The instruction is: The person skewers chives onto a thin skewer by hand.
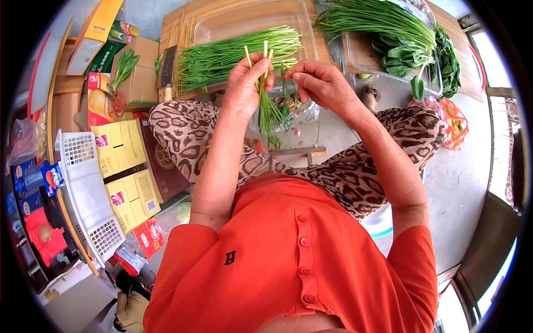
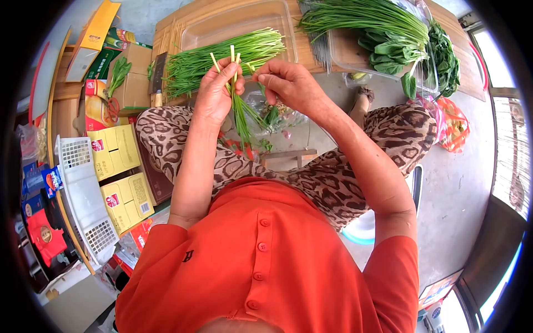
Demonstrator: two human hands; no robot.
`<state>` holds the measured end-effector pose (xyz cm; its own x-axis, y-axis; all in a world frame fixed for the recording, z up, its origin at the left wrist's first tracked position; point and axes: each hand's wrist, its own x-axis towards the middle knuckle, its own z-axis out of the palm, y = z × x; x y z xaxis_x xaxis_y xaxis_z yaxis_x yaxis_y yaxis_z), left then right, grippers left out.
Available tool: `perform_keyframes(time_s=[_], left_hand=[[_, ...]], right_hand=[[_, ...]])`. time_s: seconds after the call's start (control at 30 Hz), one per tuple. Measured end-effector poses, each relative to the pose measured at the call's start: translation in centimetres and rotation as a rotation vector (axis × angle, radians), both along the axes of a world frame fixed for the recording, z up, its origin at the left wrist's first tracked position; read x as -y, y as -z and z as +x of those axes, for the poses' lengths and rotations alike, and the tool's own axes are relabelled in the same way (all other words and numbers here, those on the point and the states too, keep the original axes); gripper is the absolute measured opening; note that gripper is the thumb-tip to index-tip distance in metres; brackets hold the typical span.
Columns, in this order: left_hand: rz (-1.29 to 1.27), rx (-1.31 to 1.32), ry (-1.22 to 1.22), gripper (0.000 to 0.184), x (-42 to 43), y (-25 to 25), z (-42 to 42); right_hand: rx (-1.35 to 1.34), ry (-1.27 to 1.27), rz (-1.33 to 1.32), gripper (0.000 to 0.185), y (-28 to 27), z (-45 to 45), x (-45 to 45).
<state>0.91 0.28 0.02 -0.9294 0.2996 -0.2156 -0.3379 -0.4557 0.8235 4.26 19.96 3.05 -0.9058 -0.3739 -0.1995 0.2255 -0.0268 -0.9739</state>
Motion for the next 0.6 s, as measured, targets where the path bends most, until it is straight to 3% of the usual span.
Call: perform_keyframes(time_s=[0.6], left_hand=[[-0.023,-0.006,0.020,0.015,0.34,0.12,-0.01]], right_hand=[[0.009,-0.007,0.015,0.017,0.10,-0.01,0.04]])
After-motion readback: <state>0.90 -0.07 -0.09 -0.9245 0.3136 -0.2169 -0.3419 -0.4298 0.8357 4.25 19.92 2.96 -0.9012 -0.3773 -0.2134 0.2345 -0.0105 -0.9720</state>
